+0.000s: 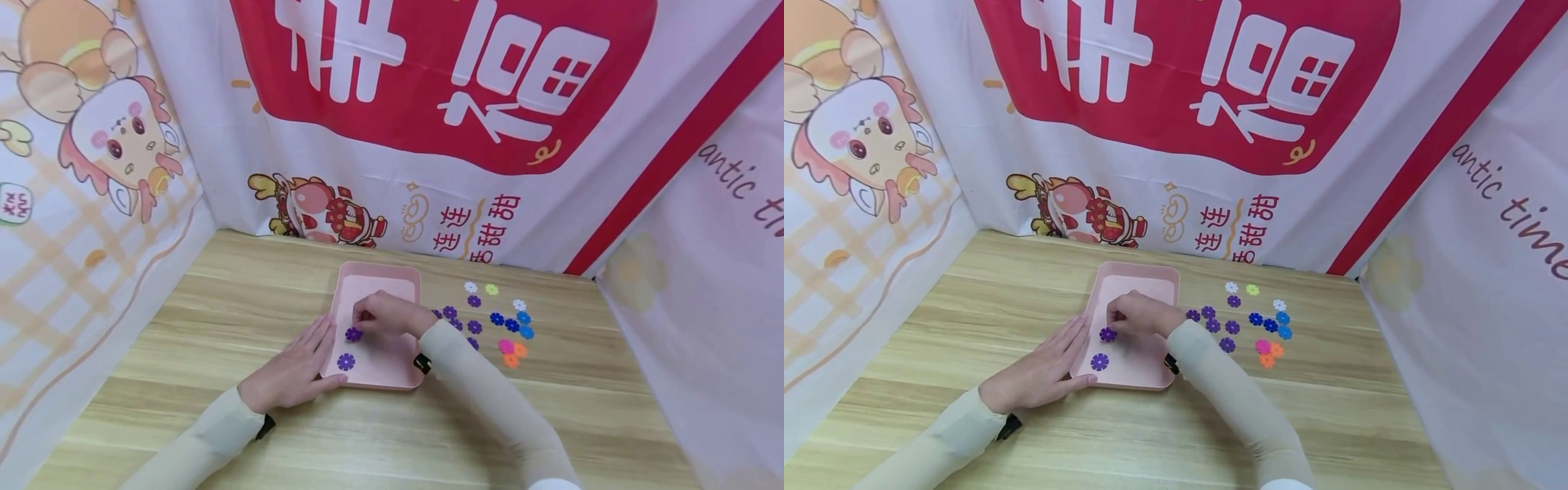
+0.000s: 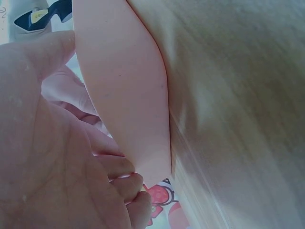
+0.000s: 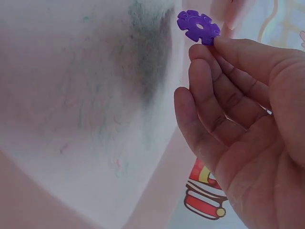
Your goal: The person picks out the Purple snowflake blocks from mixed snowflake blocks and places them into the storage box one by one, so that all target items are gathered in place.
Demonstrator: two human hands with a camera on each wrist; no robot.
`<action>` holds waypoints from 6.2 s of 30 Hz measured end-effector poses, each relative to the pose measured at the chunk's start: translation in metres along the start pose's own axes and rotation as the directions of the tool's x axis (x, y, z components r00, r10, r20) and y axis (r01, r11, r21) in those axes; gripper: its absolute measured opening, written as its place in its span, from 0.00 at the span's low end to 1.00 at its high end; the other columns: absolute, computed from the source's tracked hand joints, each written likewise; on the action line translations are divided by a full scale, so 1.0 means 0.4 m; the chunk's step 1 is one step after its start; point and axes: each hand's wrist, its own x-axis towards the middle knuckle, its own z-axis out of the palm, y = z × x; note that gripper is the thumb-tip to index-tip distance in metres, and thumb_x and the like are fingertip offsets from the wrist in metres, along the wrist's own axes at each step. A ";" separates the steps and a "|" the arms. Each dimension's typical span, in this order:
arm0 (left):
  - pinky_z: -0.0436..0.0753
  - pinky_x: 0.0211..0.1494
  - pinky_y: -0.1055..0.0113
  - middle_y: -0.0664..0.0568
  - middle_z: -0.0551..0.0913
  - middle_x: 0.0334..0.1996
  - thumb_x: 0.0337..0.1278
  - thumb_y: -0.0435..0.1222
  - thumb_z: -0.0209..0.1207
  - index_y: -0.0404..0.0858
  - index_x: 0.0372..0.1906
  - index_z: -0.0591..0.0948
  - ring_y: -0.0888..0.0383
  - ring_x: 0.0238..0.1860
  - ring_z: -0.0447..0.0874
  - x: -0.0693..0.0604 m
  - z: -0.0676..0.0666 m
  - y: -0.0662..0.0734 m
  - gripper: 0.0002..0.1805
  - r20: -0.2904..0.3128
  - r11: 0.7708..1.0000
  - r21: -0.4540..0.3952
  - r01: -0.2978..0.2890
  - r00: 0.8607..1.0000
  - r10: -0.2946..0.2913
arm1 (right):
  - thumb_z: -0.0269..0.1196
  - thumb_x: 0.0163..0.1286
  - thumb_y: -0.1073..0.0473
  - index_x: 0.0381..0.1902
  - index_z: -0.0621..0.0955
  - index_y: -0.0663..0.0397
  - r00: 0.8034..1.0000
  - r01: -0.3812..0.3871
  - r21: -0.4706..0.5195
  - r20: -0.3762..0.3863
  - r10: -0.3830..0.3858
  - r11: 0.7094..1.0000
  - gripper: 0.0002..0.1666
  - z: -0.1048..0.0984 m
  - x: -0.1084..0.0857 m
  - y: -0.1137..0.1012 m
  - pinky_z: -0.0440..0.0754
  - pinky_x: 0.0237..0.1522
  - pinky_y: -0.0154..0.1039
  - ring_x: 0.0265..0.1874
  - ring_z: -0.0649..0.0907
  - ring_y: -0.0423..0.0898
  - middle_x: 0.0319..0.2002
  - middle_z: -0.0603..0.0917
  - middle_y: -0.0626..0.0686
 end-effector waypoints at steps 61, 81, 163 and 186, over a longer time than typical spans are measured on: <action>0.51 0.88 0.39 0.32 0.46 0.85 0.75 0.63 0.53 0.26 0.83 0.52 0.35 0.87 0.42 0.003 -0.006 0.012 0.54 -0.035 0.999 0.054 0.006 0.999 -0.004 | 0.65 0.78 0.58 0.48 0.88 0.49 0.986 -0.166 -0.153 -0.062 0.158 0.974 0.07 -0.125 -0.179 0.011 0.88 0.50 0.33 0.41 0.86 0.38 0.42 0.90 0.46; 0.51 0.88 0.41 0.31 0.46 0.85 0.75 0.64 0.52 0.24 0.82 0.51 0.34 0.87 0.43 0.003 0.009 0.010 0.55 -0.044 0.998 0.054 -0.012 0.999 0.015 | 0.66 0.72 0.69 0.49 0.88 0.61 0.967 -0.213 -0.056 -0.153 0.202 0.975 0.10 -0.022 -0.412 0.183 0.89 0.43 0.37 0.38 0.85 0.40 0.42 0.91 0.54; 0.51 0.88 0.41 0.32 0.45 0.86 0.74 0.64 0.54 0.25 0.83 0.51 0.35 0.87 0.41 0.011 -0.005 0.003 0.55 -0.018 0.999 0.049 0.010 1.000 -0.010 | 0.70 0.72 0.64 0.40 0.88 0.44 0.946 -0.312 0.121 -0.051 0.320 0.942 0.07 0.004 -0.355 0.249 0.88 0.41 0.35 0.36 0.84 0.39 0.38 0.89 0.46; 0.52 0.88 0.40 0.32 0.44 0.86 0.74 0.64 0.54 0.25 0.83 0.50 0.35 0.87 0.41 0.003 -0.011 0.010 0.56 0.007 1.000 0.020 0.015 1.000 -0.015 | 0.65 0.77 0.63 0.38 0.88 0.53 0.974 -0.203 -0.005 -0.100 0.202 0.979 0.07 -0.105 -0.328 0.213 0.85 0.34 0.33 0.28 0.81 0.38 0.33 0.89 0.50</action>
